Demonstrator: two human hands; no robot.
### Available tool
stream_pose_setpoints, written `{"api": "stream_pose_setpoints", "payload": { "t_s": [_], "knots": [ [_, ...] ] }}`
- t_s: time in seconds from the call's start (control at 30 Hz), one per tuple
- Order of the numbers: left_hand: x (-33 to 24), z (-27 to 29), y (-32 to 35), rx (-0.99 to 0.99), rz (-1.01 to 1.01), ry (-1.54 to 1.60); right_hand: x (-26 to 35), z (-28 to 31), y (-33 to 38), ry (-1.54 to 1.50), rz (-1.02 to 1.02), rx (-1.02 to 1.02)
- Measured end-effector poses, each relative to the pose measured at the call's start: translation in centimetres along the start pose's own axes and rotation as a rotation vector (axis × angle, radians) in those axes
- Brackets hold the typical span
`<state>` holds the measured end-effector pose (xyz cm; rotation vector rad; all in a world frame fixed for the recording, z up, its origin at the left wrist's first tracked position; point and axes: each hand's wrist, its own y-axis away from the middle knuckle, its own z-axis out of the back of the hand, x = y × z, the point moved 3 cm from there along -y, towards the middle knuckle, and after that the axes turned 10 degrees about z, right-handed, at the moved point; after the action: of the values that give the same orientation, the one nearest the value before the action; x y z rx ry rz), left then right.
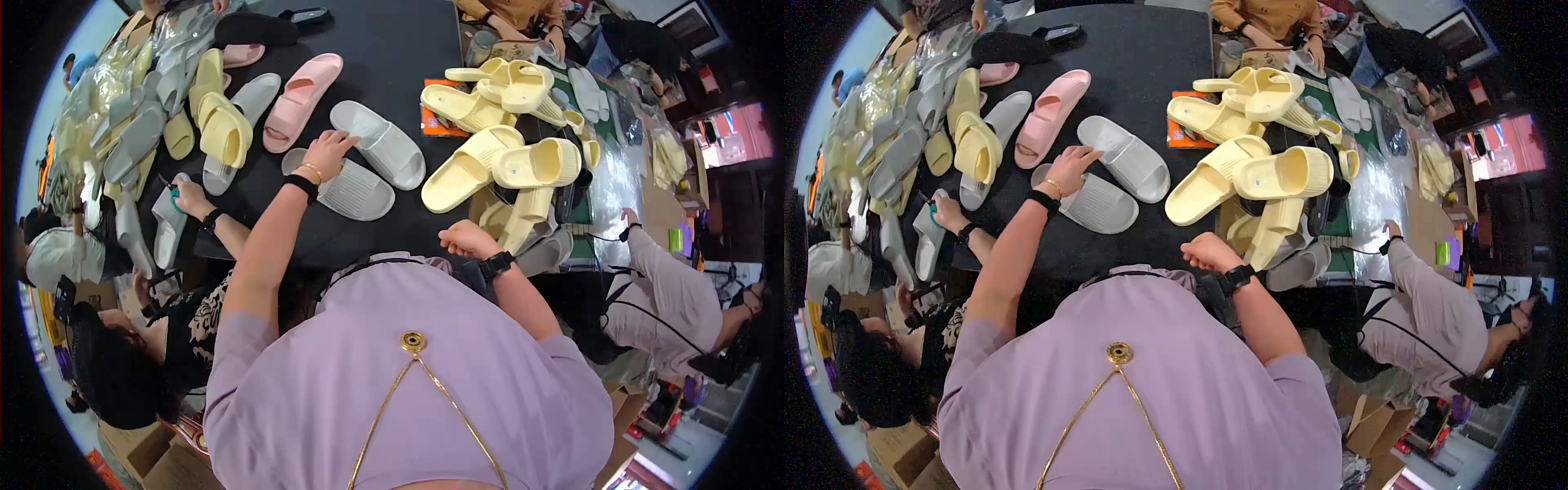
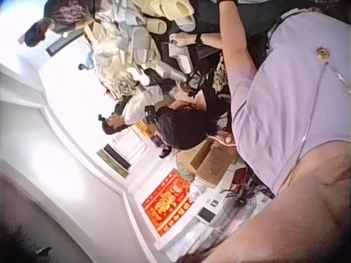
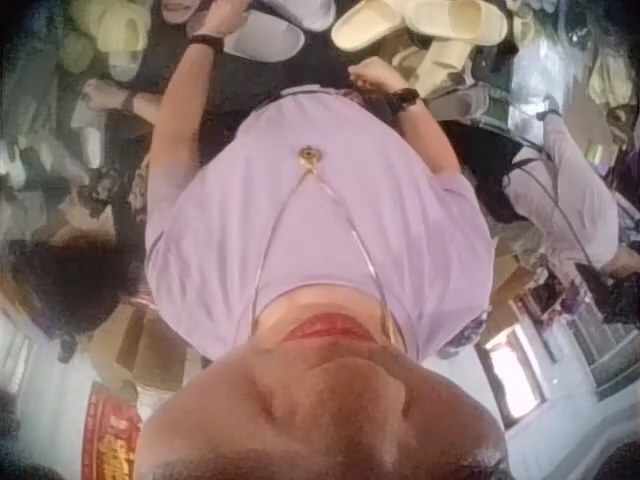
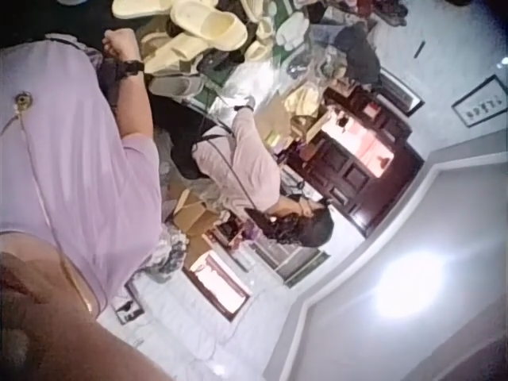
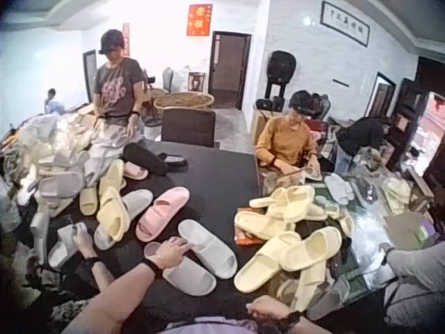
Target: Trim excess material and assemble components for slippers and sandals.
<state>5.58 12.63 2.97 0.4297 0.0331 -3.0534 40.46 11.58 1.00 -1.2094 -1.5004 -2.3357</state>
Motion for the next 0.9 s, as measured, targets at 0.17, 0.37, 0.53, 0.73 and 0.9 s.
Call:
{"api": "stream_pose_setpoints", "payload": {
  "t_s": [0.17,0.37,0.53,0.73,0.9],
  "knots": [
    [0.2,-2.2,-2.1,0.089,-0.058,0.113,-6.1,3.9,-1.6,0.128,0.108,-0.517],
    [-1.5,-2.4,-0.2,-0.061,-0.168,0.111,-7.9,5.4,-2.8,0.298,0.161,-0.788],
    [-3.8,-1.4,1.9,-0.228,0.073,0.101,-7.9,4.9,-4.2,0.532,0.111,-0.72],
    [-3.9,-3.4,3.9,-0.187,0.395,0.235,-9.7,6.1,-7.7,0.716,0.14,-0.625],
    [-3.4,-4.3,4.9,-0.092,0.385,0.259,-9.0,6.8,-8.8,0.642,0.14,-0.602]
  ]
}}
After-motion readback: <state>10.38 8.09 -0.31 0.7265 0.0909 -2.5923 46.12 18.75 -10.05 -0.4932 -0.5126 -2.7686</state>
